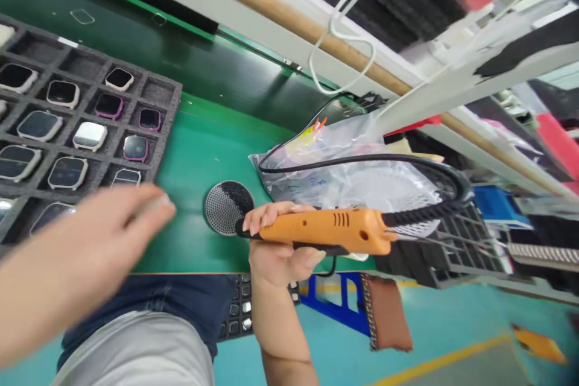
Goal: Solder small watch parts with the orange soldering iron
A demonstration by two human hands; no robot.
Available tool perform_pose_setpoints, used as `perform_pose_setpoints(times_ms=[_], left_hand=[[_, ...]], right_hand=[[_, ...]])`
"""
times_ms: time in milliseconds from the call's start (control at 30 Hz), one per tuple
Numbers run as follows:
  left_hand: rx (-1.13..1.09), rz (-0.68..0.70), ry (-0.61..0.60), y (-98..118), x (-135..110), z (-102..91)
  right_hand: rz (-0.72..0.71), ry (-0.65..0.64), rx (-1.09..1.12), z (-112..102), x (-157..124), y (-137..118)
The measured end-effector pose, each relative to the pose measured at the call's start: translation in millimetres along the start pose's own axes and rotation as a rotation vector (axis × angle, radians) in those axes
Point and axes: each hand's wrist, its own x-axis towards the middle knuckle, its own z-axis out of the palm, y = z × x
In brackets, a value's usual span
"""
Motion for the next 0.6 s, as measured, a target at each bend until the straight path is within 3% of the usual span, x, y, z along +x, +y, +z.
perform_pose_setpoints(times_ms=[67, 167, 333, 600], left_hand=[[-0.047, 0.126, -0.020, 40, -30, 26.2], [-0.037, 0.343, -0.078, 64, -44, 55.0], [-0.094, 0.330, -0.162, 54, -38, 77.3], [-0.140, 0.216, -0.129, 50, -43, 84.6]], right_hand=[[0.008, -0.007, -0.003, 1, -2, 2], [0.003, -0.006, -0.011, 2, -3, 2], [0.003, -0.016, -0.034, 2, -3, 1], [-0.016, -0.024, -0.052, 2, -1, -4]])
